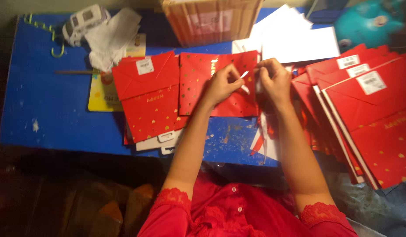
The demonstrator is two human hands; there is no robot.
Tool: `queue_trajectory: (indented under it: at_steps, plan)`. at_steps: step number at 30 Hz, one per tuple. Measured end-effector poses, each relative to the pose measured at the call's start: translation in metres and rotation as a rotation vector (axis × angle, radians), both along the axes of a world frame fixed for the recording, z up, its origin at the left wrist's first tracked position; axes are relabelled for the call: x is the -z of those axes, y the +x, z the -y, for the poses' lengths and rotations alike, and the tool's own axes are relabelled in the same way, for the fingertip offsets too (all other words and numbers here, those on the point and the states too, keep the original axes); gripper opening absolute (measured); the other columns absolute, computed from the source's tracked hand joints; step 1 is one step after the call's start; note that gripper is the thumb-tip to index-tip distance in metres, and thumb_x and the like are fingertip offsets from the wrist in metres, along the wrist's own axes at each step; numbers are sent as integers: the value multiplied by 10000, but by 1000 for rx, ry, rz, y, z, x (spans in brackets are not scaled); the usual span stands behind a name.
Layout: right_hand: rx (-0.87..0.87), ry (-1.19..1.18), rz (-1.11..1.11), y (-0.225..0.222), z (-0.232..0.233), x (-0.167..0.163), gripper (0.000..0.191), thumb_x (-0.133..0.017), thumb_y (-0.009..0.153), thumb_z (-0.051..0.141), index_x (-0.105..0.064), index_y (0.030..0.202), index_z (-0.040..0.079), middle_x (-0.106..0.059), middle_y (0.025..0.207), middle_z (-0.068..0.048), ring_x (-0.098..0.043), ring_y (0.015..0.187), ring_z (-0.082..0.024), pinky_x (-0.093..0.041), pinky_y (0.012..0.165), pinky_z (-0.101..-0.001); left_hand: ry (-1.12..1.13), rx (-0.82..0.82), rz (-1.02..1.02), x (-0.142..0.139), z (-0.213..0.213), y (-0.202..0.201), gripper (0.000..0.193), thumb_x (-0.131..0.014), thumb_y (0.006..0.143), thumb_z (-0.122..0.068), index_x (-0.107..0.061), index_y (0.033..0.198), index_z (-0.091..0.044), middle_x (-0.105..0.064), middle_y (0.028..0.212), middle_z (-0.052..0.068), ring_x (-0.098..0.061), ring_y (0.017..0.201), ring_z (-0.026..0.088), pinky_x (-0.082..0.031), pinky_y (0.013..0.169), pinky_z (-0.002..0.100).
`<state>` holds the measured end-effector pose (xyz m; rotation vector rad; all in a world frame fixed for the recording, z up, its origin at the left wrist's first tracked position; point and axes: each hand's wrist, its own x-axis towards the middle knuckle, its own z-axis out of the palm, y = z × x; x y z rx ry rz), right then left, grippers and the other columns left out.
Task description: The person assembles red gift bags by threading red ribbons through pre-punched holes and tying them into bows. The person handles multiple bags one at a time, pulling ribbons through and adjusting the loops to form a finished bow on each bag.
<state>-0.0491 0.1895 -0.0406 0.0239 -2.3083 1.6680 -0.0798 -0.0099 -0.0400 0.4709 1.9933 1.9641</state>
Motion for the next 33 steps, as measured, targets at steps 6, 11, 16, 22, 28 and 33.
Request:
queue_trajectory:
  at_steps: [6,11,16,22,28,33]
  plan:
    - [-34,264,-31,9,7,-4,271,-641,938,-15,-731,1191,22,-710,1015,-171,-729,945,-263,-573,846,-348,-117,-6,94,-12,-2,4,192,-693,974,-161,-612,1122,-67,-668,750,-16,-609,639,61,-548,583,247]
    - [-117,256,-92,9,6,-2,287,-675,941,-24,-710,1224,4,-730,1116,-149,-683,1041,-285,-536,913,-368,-154,-221,-116,-9,-15,9,167,-718,972,-195,-675,1048,-53,-729,774,-10,-660,675,62,-530,598,258]
    - [-54,235,-103,4,12,-4,163,-668,964,-19,-671,1125,8,-676,1033,-145,-682,957,-259,-540,854,-355,-112,-332,-314,-16,-20,15,140,-736,960,-175,-699,984,-42,-708,899,30,-719,774,90,-585,655,250]
    - [-93,343,-118,5,23,-13,272,-683,927,13,-706,1197,32,-638,934,-139,-637,828,-271,-506,746,-376,-179,-430,-379,-22,-16,12,152,-748,925,-131,-728,1059,-63,-717,910,55,-709,771,140,-579,677,285]
    - [-38,321,-33,9,33,-18,149,-748,954,135,-706,1047,26,-602,856,-133,-604,724,-271,-466,643,-394,-220,-427,-509,-14,-13,16,83,-727,959,-120,-704,1001,-52,-732,940,91,-733,831,217,-569,729,327]
    - [-5,249,-162,13,36,-22,105,-684,990,103,-674,1013,1,-632,940,-138,-652,812,-267,-509,730,-375,-212,-424,-477,-11,-15,12,107,-695,990,-136,-660,1011,-37,-735,913,95,-735,802,222,-560,717,326]
